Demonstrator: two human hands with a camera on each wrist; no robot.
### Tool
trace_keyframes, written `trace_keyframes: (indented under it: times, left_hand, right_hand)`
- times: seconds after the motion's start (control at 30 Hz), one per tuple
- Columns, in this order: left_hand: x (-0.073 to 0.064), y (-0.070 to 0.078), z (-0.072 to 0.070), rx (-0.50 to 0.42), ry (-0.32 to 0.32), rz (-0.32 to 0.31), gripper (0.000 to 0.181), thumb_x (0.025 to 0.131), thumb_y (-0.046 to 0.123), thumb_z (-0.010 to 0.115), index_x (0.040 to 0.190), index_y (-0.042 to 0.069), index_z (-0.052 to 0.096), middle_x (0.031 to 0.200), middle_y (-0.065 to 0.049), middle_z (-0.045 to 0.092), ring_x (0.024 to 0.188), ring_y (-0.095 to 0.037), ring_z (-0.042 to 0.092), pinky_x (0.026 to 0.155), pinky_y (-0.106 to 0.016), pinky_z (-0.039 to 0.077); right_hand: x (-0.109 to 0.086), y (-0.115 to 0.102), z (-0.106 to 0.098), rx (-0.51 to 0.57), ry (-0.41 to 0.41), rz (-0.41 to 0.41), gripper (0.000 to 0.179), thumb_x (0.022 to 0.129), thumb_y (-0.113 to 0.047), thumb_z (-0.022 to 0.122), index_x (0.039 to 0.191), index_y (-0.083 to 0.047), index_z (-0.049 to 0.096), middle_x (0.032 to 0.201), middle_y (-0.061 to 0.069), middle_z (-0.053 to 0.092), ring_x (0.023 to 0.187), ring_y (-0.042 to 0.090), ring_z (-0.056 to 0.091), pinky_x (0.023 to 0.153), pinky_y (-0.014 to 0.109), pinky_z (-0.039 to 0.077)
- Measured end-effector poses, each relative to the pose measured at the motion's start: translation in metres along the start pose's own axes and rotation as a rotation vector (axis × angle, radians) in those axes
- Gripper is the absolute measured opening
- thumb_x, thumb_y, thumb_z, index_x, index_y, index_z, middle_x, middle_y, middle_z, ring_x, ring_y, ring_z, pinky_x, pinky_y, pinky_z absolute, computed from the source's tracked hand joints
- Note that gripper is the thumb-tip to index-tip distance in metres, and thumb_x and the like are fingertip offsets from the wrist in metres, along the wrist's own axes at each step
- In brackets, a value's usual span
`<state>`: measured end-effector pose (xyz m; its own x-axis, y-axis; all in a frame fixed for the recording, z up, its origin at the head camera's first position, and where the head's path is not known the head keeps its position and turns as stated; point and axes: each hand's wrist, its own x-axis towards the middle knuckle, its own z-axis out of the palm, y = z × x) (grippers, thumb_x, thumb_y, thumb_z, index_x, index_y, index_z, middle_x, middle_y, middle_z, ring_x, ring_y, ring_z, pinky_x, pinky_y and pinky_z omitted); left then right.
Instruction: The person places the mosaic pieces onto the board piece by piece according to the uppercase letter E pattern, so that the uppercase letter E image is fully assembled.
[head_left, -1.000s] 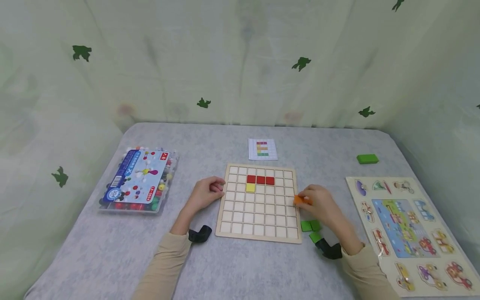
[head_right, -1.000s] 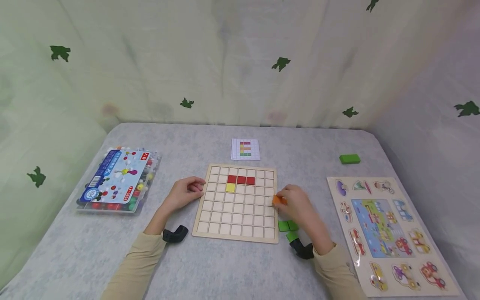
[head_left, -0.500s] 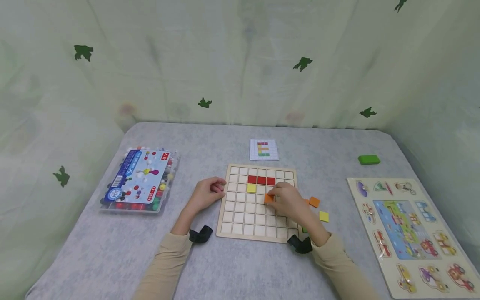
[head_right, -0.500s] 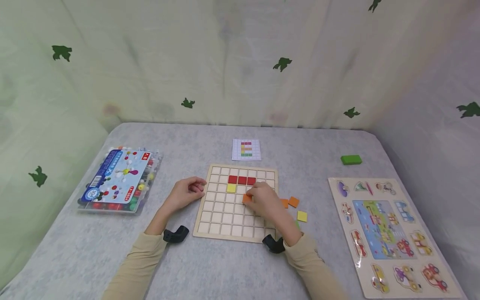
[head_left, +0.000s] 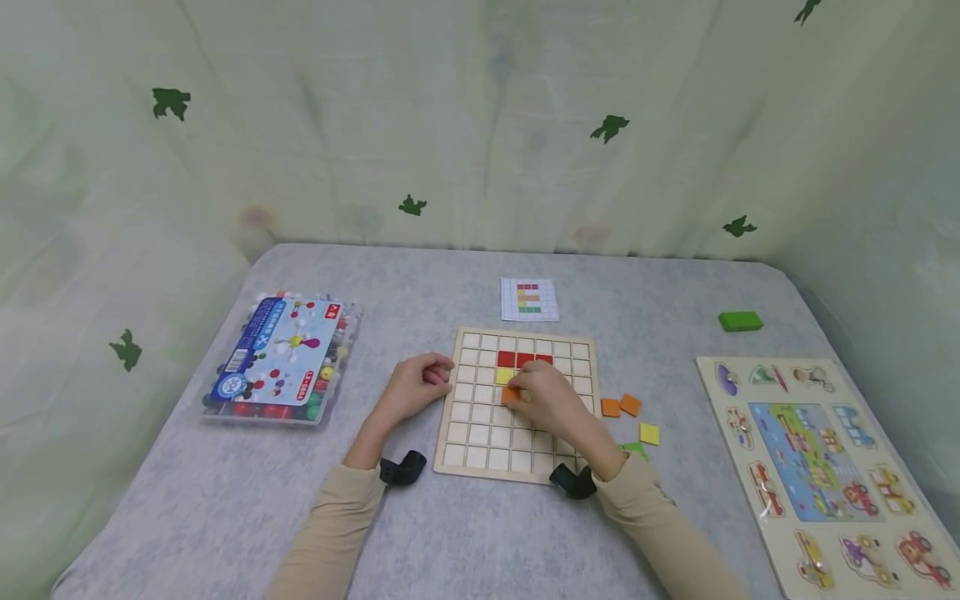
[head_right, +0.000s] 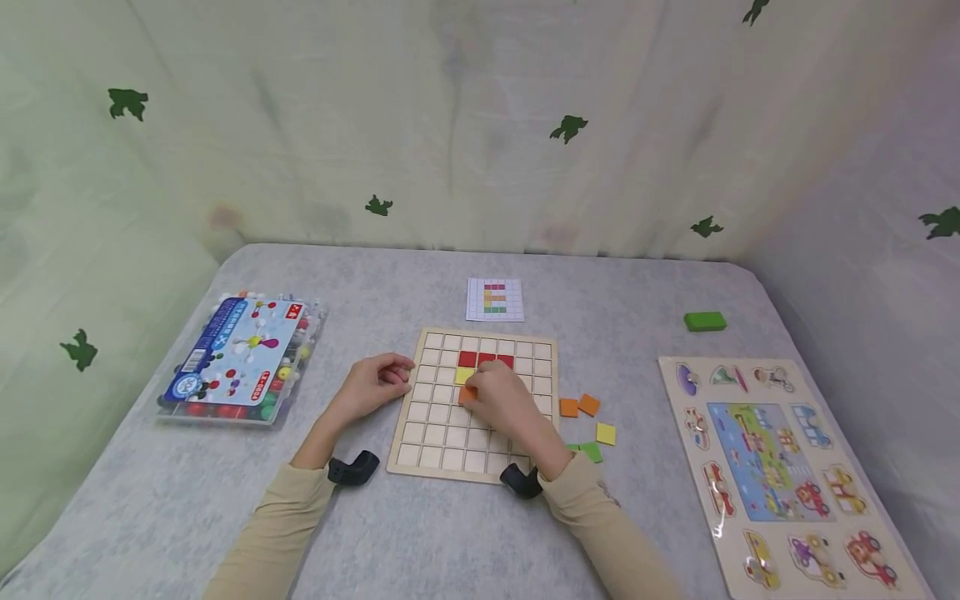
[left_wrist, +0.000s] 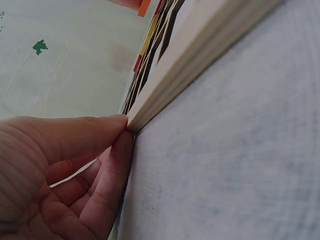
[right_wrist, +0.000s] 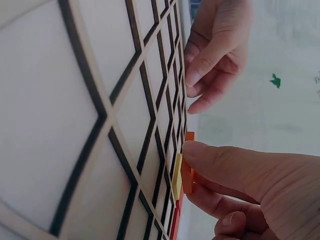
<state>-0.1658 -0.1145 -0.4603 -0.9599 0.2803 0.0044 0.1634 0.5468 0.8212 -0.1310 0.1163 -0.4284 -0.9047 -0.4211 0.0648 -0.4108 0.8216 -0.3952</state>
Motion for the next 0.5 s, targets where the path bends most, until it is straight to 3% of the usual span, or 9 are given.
trace_keyframes:
  times: [0.5]
  left_hand:
    - [0.001,-0.001,0.0,0.011,-0.005,-0.001,0.029,0.079,0.002,0.068,0.108,-0.002,0.064,0.088,-0.013,0.066,0.075,-0.012,0.06,0.068,-0.021,0.048]
  right_hand:
    - [0.006,0.002,0.011,-0.007,0.028,0.0,0.015,0.078,-0.017,0.075,0.088,-0.006,0.074,0.088,0.003,0.071,0.087,0.016,0.059,0.079,0.029,0.051]
